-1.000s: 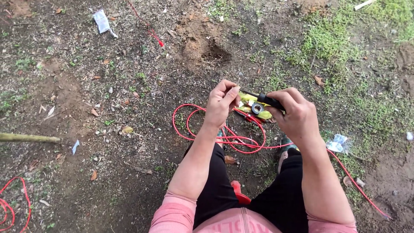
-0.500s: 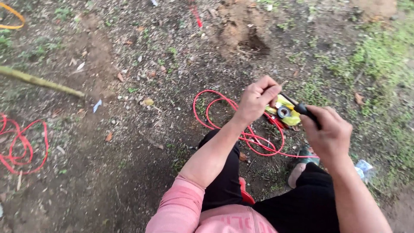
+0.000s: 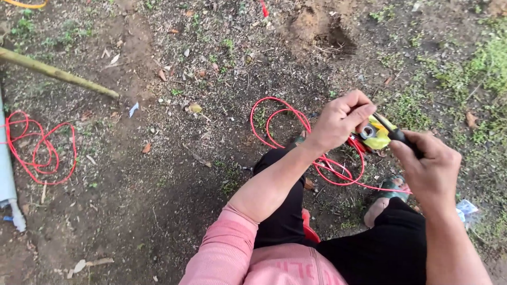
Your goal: The person sits on a small red stool outdoors and uses a soldering iron to heat and join the ends of red electrical wires. They then insert the joined wires into a white plastic connector and secure it by hand.
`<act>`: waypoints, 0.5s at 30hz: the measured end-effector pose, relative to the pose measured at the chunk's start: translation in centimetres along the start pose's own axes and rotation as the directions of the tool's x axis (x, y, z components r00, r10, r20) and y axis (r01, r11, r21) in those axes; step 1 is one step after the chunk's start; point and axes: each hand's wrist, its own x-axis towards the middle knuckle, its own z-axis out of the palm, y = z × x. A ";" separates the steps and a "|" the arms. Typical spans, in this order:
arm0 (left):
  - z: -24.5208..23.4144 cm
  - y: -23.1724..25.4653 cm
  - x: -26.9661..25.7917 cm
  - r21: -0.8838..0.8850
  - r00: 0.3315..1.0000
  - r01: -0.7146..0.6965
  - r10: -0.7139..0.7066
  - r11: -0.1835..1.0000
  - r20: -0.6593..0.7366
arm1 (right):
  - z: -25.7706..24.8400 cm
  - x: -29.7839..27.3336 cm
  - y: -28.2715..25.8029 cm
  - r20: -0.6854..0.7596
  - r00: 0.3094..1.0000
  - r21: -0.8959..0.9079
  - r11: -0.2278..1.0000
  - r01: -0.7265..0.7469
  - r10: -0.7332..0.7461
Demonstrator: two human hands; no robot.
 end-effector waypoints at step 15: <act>0.4 -0.6 -0.4 -0.112 0.999 -0.045 0.042 0.993 -0.033 | 0.9 -0.7 1.0 -0.002 0.987 -0.078 0.984 0.161 -0.162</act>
